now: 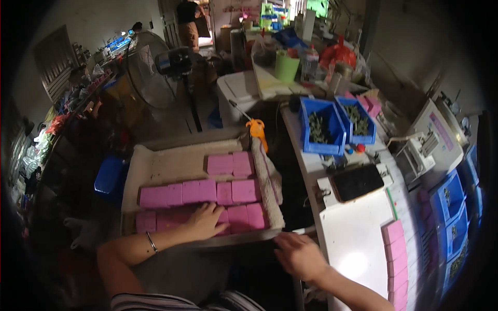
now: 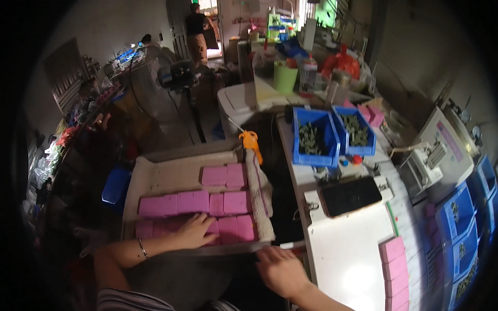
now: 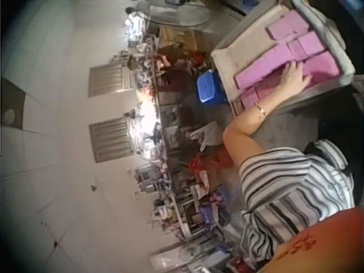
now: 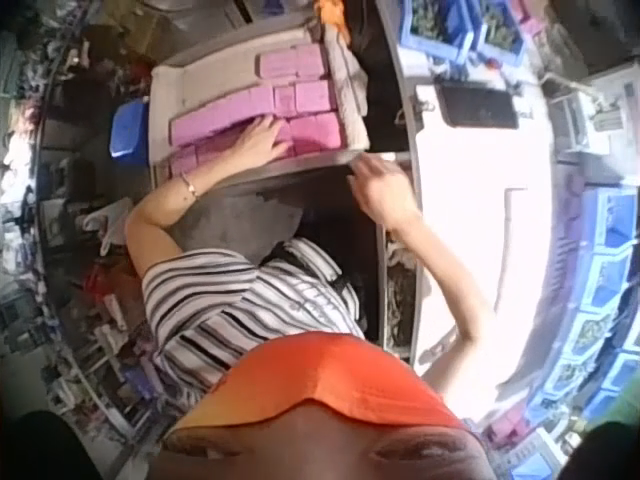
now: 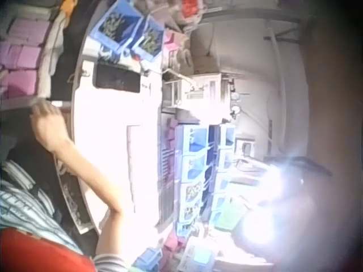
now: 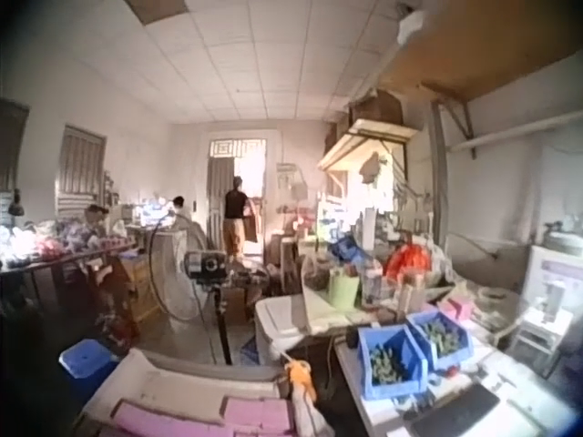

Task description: The person places metal ring and pin components into a pink mold, uses a white cloth pad to apply pressure, and organizes finished pink blocks on the workbench.

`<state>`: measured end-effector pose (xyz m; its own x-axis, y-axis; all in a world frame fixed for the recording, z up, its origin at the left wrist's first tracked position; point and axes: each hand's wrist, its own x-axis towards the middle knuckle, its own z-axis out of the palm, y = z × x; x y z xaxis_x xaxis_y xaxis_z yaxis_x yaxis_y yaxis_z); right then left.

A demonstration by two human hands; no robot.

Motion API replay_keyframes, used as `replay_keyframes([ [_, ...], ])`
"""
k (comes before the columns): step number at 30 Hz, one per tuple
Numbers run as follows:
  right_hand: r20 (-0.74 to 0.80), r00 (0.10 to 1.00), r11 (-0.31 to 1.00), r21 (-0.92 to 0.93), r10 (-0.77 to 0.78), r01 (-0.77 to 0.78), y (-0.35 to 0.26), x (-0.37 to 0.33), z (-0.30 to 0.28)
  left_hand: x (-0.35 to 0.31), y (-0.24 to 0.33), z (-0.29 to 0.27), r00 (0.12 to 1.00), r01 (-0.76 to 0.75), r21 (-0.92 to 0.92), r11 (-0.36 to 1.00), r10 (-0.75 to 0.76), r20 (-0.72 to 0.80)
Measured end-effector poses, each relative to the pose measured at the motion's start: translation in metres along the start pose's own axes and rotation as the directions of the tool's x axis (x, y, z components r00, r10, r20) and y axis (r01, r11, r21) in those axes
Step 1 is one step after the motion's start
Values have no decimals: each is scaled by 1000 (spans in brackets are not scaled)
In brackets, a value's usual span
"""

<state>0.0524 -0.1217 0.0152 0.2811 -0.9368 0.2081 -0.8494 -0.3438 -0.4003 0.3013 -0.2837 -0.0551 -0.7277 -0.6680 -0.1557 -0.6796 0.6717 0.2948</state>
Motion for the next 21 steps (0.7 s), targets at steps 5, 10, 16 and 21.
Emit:
replay_keyframes([
  [5, 57, 998, 998, 58, -32, 28, 26, 67, 79, -1, -3, 6, 1000, -14, -73, 997, 13, -15],
  [10, 4, 997, 994, -68, -81, 82, 42, 93, 98, -1, -8, 11, 996, -58, -175, 983, 46, -72],
  [16, -71, 993, 987, -137, -97, 86, 37, 92, 104, 8, -12, 7, 999, -17, -169, 985, 10, -40],
  [21, 21, 1000, 991, -134, 19, -16, 40, 110, 103, 11, -14, 6, 999, 26, -210, 977, -33, -31],
])
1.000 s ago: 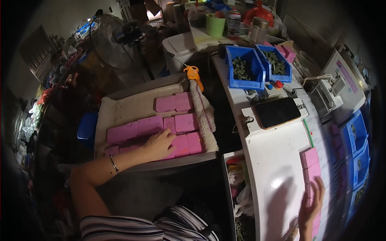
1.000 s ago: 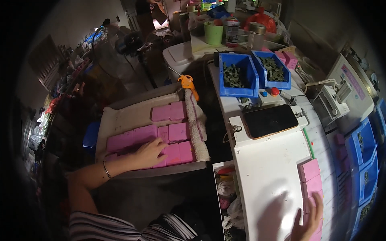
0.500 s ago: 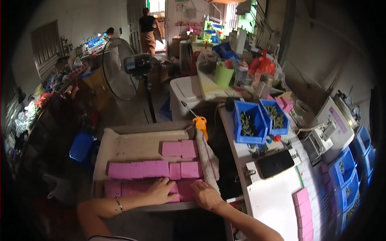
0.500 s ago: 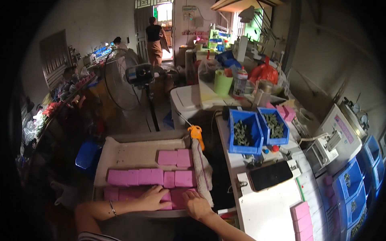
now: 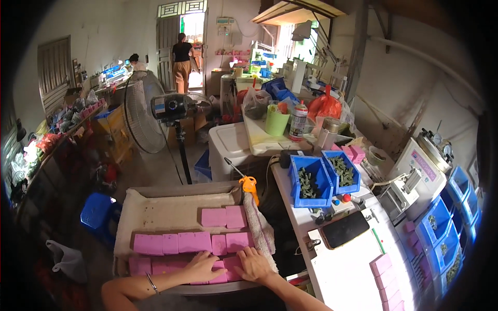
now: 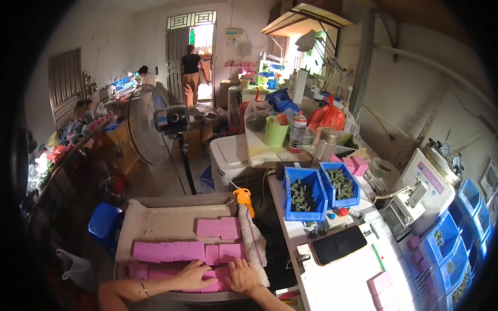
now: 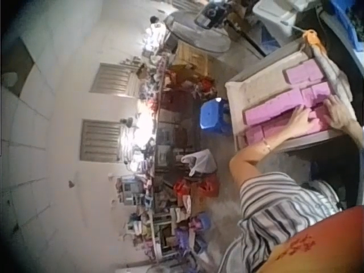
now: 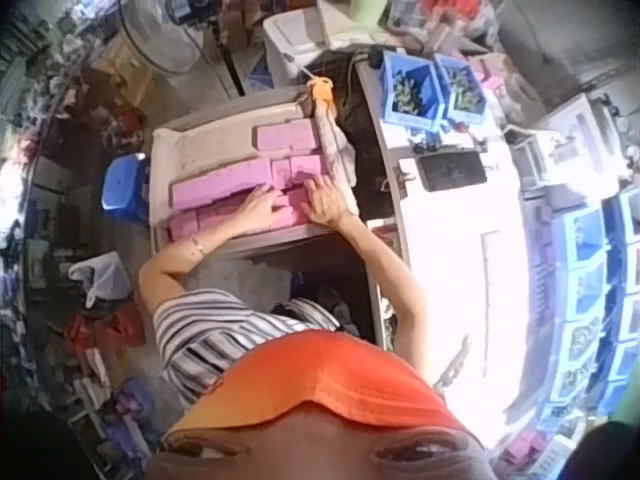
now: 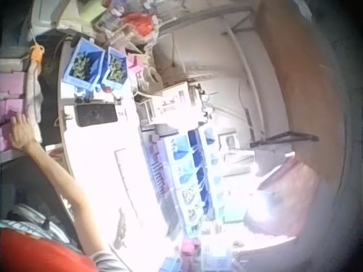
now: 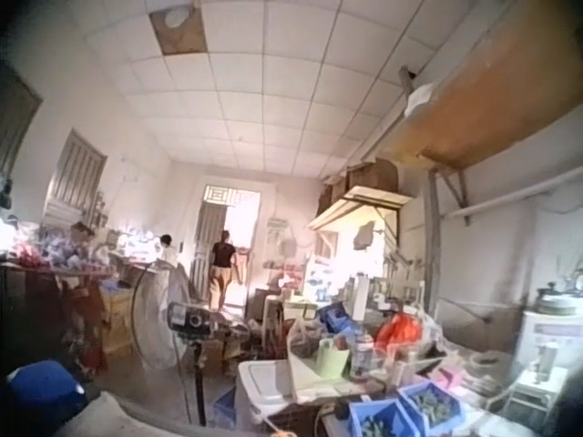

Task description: The person places metal ring and pin components into a pink mold, uses a white cloth pad to apply pressure, and organizes finished pink blocks on the workbench.

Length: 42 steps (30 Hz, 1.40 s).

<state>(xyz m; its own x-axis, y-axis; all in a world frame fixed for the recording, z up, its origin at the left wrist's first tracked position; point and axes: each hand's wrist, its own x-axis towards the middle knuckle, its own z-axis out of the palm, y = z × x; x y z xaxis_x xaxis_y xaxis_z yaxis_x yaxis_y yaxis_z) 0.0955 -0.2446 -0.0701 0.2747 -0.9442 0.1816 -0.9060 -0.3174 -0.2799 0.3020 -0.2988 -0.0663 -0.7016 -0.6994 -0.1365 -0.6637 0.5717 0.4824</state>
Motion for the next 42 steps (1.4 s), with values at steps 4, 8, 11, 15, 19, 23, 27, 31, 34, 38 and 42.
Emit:
replay_keyframes([
  [4, 52, 998, 997, -69, 27, -23, 2, 4, 6, -1, 6, -5, 999, 32, -23, 999, -32, -13],
  [8, -19, 998, 996, 72, 57, -56, 4, 8, -1, 0, 6, -9, 994, 22, -94, 995, -31, -101],
  [11, 162, 986, 982, 180, 31, -61, 12, 12, -1, 4, 1, 5, 976, 21, -116, 993, -46, -213],
  [15, 87, 996, 973, 232, -28, 7, 20, 14, 5, -1, 8, 2, 973, 104, -63, 993, -114, -201],
  [19, 126, 990, 945, 328, -64, 19, 28, 20, 11, -5, 0, 8, 976, 189, -85, 978, -197, -89],
  [23, 62, 997, 934, 357, -39, 14, 23, 19, 23, -8, -2, 10, 985, 167, -8, 986, -167, -34],
  [27, 64, 993, 977, 181, 100, -110, 1, 17, 7, -3, 8, -11, 980, 179, 30, 983, -181, 82],
  [31, -16, 999, 999, 30, -43, 43, 1, 18, 9, 0, -4, -7, 993, 47, 141, 989, -61, 97],
  [34, -82, 972, 971, -110, -220, 211, 3, 12, 18, 3, 3, -18, 989, 74, 122, 990, -89, 121],
  [38, -370, 873, 948, -96, -316, 302, -3, -4, 4, 5, -17, -14, 995, -49, -130, 990, 60, 81],
  [42, -619, 756, 972, -59, -214, 227, -17, -12, -70, 18, -37, 1, 913, -407, 62, 911, 404, 62],
])
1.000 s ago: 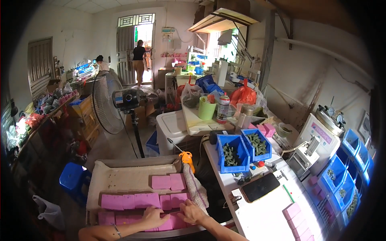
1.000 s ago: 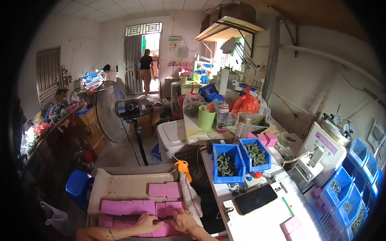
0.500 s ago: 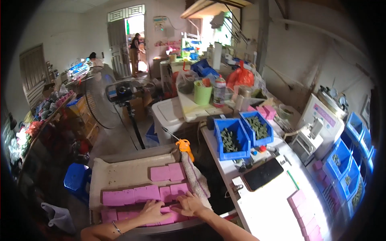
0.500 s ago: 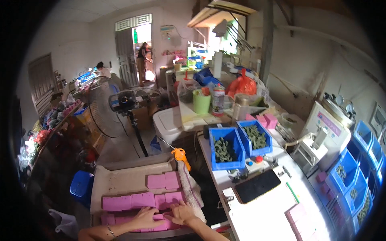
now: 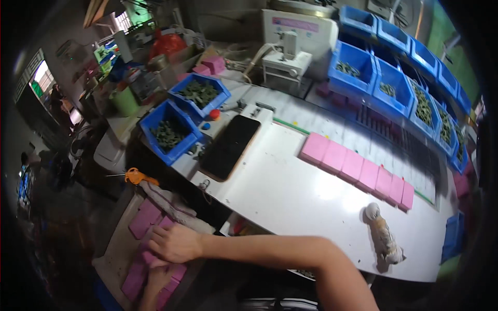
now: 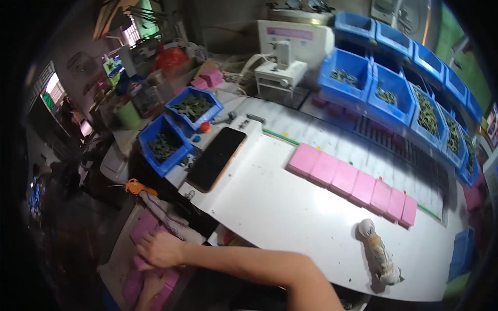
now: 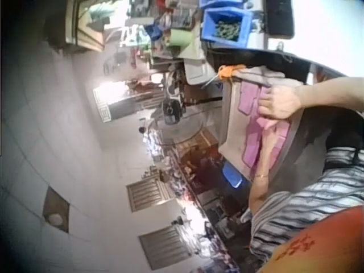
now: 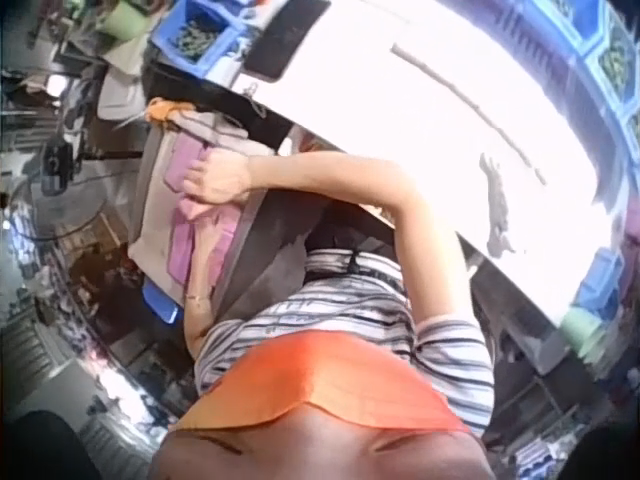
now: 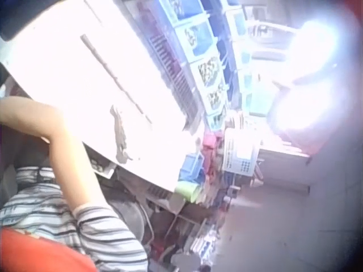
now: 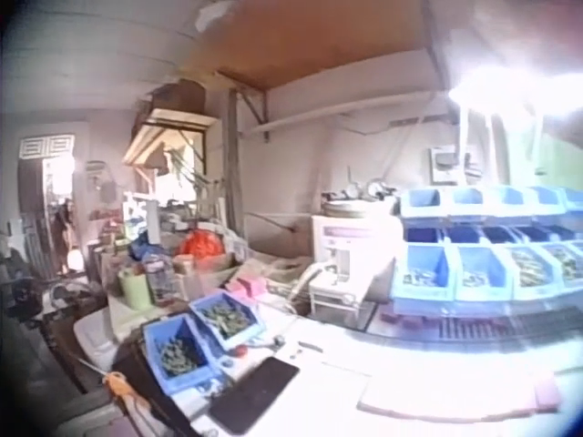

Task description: The person places metal ring and pin components into a pink mold, uses a white cloth pad to apply pressure, and organizes finished pink blocks on the workbench.

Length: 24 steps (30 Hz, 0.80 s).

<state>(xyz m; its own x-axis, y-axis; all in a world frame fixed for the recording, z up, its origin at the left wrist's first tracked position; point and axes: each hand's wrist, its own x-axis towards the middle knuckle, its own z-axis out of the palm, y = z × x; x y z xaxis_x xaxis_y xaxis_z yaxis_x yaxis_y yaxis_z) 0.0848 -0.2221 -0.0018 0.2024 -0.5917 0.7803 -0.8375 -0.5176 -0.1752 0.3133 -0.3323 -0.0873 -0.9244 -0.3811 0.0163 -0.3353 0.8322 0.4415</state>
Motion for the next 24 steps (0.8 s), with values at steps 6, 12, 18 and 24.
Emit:
replay_keyframes([
  [6, 140, 914, 919, -163, 381, -358, -52, -5, -166, 14, 28, -44, 991, 97, -6, 995, -97, -92],
  [12, 389, 313, 492, -562, 867, -665, -71, -130, -275, 111, 155, -90, 962, -256, -125, 959, 265, 65],
  [18, 110, 361, 362, -526, 926, -770, -86, -193, -287, 200, 281, -18, 669, -635, -271, 723, 690, 275],
  [24, -46, 533, 430, -533, 845, -728, -72, -193, -276, 244, 321, 37, 420, -907, -8, 421, 905, -60],
])
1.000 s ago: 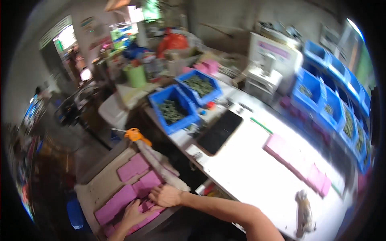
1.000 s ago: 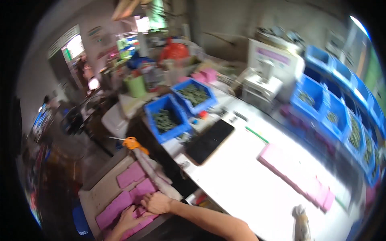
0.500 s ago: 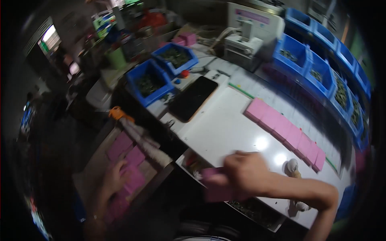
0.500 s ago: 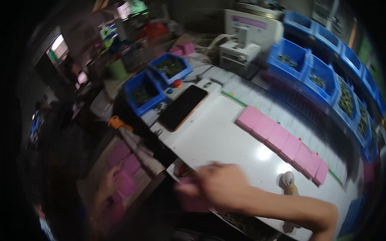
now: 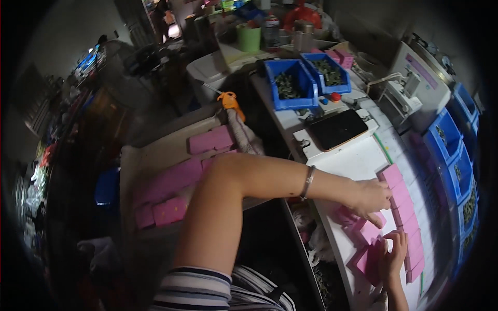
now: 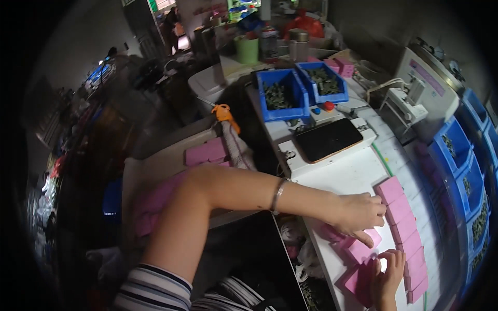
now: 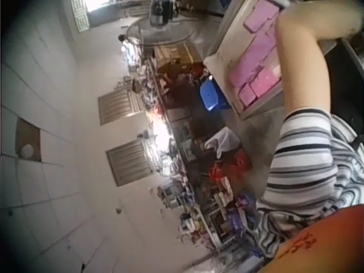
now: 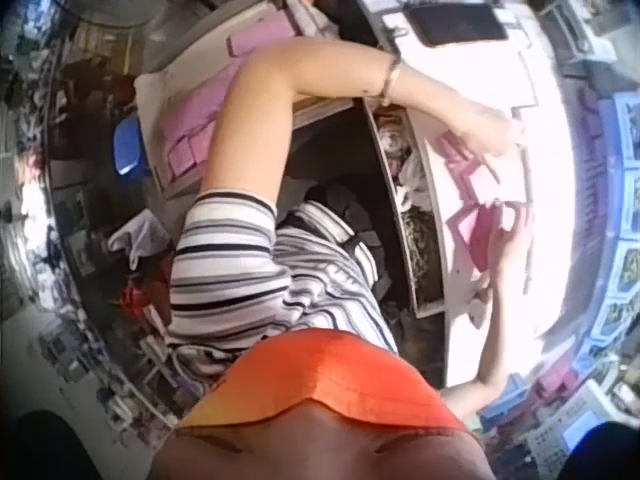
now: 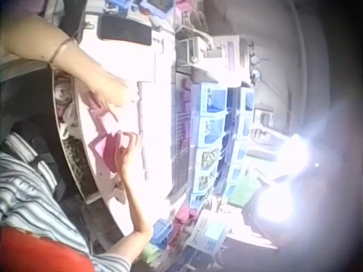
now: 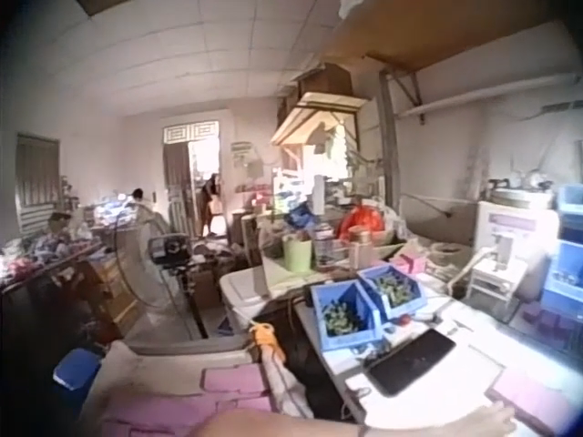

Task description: The person places metal ring and pin components into a pink mold, uses a white cloth pad to apply pressure, and organizes finished pink blocks on the workbench.

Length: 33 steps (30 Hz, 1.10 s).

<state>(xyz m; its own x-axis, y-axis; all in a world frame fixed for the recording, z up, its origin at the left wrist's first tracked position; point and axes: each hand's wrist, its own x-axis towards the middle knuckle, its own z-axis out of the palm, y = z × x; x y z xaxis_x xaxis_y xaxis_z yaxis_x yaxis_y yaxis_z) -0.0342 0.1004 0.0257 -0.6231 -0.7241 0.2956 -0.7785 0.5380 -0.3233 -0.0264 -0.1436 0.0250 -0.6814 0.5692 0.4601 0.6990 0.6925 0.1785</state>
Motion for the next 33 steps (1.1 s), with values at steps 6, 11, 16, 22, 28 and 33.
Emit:
replay_keyframes([
  [6, -29, 982, 980, 56, -187, 188, -28, 13, -4, -165, 20, -89, 851, 477, -102, 873, -488, -194],
  [11, -39, 916, 916, -42, -400, 399, -57, 44, 5, -366, 122, -151, -205, 896, 414, -162, -977, 62],
  [16, 17, 799, 793, 139, -601, 593, -120, 80, 48, -468, 240, -125, -465, 806, 362, -469, -879, -104],
  [22, 124, 537, 549, 253, -835, 796, -192, 82, 89, -425, 226, -108, -109, 936, 329, -127, -991, -74],
  [28, 237, 510, 554, 502, -827, 664, -226, 71, 115, -425, 198, -113, -176, 966, 217, -144, -975, 138],
  [33, 293, 530, 593, 554, -796, 584, -228, 68, 139, -421, 186, -111, -188, 980, 95, -176, -974, 130],
])
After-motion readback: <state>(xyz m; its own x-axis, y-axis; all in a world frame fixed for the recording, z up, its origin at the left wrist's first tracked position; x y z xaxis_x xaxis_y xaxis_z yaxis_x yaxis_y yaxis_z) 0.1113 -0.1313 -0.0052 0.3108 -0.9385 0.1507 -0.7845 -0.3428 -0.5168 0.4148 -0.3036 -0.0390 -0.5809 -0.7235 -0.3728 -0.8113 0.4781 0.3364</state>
